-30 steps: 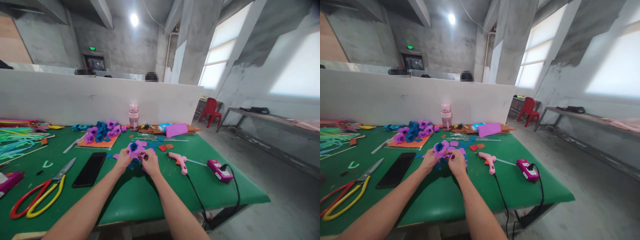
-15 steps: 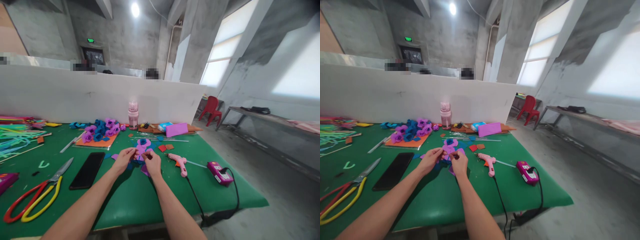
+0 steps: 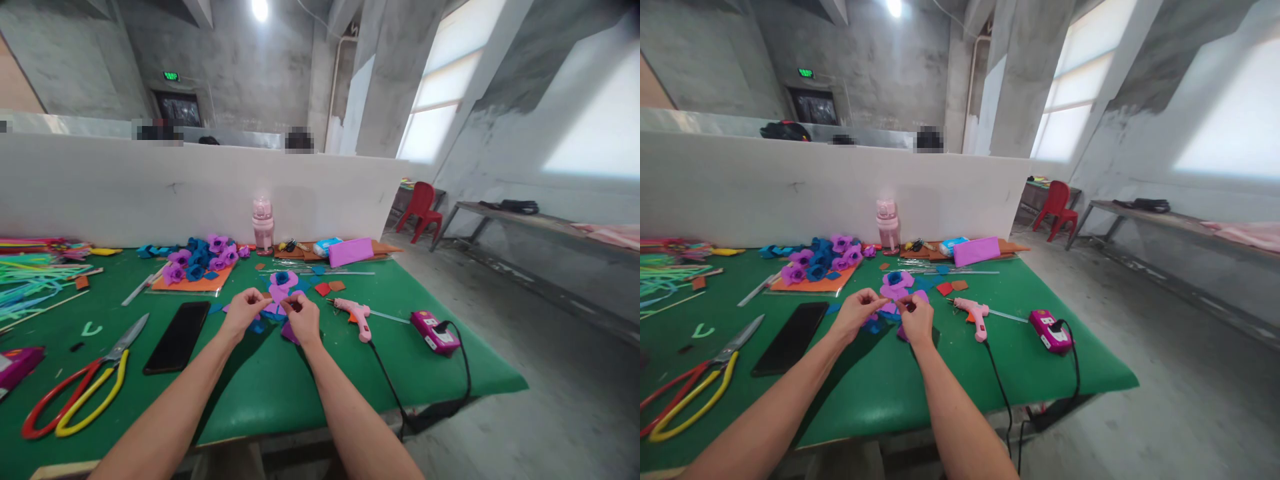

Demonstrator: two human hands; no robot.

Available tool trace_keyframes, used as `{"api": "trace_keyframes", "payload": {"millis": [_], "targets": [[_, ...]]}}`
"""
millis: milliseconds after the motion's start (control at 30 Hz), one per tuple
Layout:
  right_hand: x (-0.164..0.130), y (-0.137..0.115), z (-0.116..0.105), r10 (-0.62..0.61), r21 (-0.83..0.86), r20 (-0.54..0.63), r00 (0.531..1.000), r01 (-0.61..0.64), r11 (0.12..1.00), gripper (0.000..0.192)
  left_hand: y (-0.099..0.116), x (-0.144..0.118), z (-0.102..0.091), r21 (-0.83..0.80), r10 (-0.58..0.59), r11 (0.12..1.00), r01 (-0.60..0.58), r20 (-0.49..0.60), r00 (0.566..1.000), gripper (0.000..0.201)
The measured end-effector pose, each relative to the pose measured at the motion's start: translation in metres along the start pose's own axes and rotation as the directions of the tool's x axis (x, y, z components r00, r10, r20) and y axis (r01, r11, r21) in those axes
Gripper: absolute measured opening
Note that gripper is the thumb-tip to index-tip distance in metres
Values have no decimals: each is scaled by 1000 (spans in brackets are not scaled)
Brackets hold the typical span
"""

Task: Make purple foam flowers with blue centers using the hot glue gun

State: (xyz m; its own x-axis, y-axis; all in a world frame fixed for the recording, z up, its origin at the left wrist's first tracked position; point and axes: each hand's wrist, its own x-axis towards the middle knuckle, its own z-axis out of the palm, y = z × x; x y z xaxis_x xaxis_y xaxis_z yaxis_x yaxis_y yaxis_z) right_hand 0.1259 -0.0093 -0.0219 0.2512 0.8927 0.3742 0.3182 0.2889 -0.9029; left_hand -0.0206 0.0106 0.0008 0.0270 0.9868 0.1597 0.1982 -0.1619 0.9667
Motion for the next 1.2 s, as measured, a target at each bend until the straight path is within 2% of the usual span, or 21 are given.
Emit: {"api": "trace_keyframes", "payload": {"millis": [67, 133, 200, 233, 267, 300, 333, 400, 467, 533, 633, 700, 833, 967, 1200], "targets": [[0, -1, 0, -3, -12, 3, 1000, 3, 1000, 15, 9, -3, -2, 182, 87, 980, -77, -49, 995, 30], [-1, -2, 0, -2, -20, 9, 1000, 3, 1000, 14, 24, -7, -8, 339, 173, 928, -156, -20, 985, 30], [-1, -3, 0, -3, -20, 8, 1000, 3, 1000, 13, 40, -11, -22, 471, 239, 824, -314, 213, 947, 30], [-2, -3, 0, -4, -17, 9, 1000, 4, 1000, 13, 47, -12, -32, 526, 225, 769, -362, 307, 925, 47], [-2, -3, 0, -7, -12, 12, 1000, 7, 1000, 13, 53, -13, -45, 593, 208, 714, -373, 329, 921, 64], [-2, -3, 1, -10, -9, 14, 1000, 10, 1000, 13, 56, -13, -60, 667, 212, 659, -347, 279, 937, 72], [-2, -3, 1, -18, -7, 18, 1000, 18, 1000, 12, 56, -14, -77, 743, 207, 602, -292, 208, 956, 73], [-3, -3, 1, -54, -12, 22, 998, 54, 998, 12, 48, -14, -110, 871, 160, 485, -80, 2, 987, 60], [-4, -3, 1, -100, -24, 18, 995, 101, 995, 11, 33, -16, -136, 932, 2, 337, 135, -144, 990, 61], [-5, -4, 1, -129, -34, 11, 992, 129, 991, 11, 16, -19, -149, 948, -132, 233, 219, -192, 972, 69], [-5, -6, 0, -117, -33, 16, 993, 118, 993, 11, -3, -25, -144, 962, -232, 219, 163, -111, 966, 84], [-5, -7, -1, -100, -33, 24, 995, 100, 994, 10, -6, -28, -133, 964, -250, 191, 187, -136, 958, 86], [-4, -9, -1, -106, -31, 14, 994, 107, 994, 11, 0, -27, -118, 950, -255, 159, 270, -225, 941, 75], [-5, -9, -1, -131, -14, 7, 991, 131, 991, 12, 4, -22, -115, 931, -268, 164, 327, -277, 923, 69], [-5, -12, -1, -116, 5, 7, 993, 116, 993, 14, -2, -19, -114, 926, -238, 180, 331, -286, 928, 69]]}}
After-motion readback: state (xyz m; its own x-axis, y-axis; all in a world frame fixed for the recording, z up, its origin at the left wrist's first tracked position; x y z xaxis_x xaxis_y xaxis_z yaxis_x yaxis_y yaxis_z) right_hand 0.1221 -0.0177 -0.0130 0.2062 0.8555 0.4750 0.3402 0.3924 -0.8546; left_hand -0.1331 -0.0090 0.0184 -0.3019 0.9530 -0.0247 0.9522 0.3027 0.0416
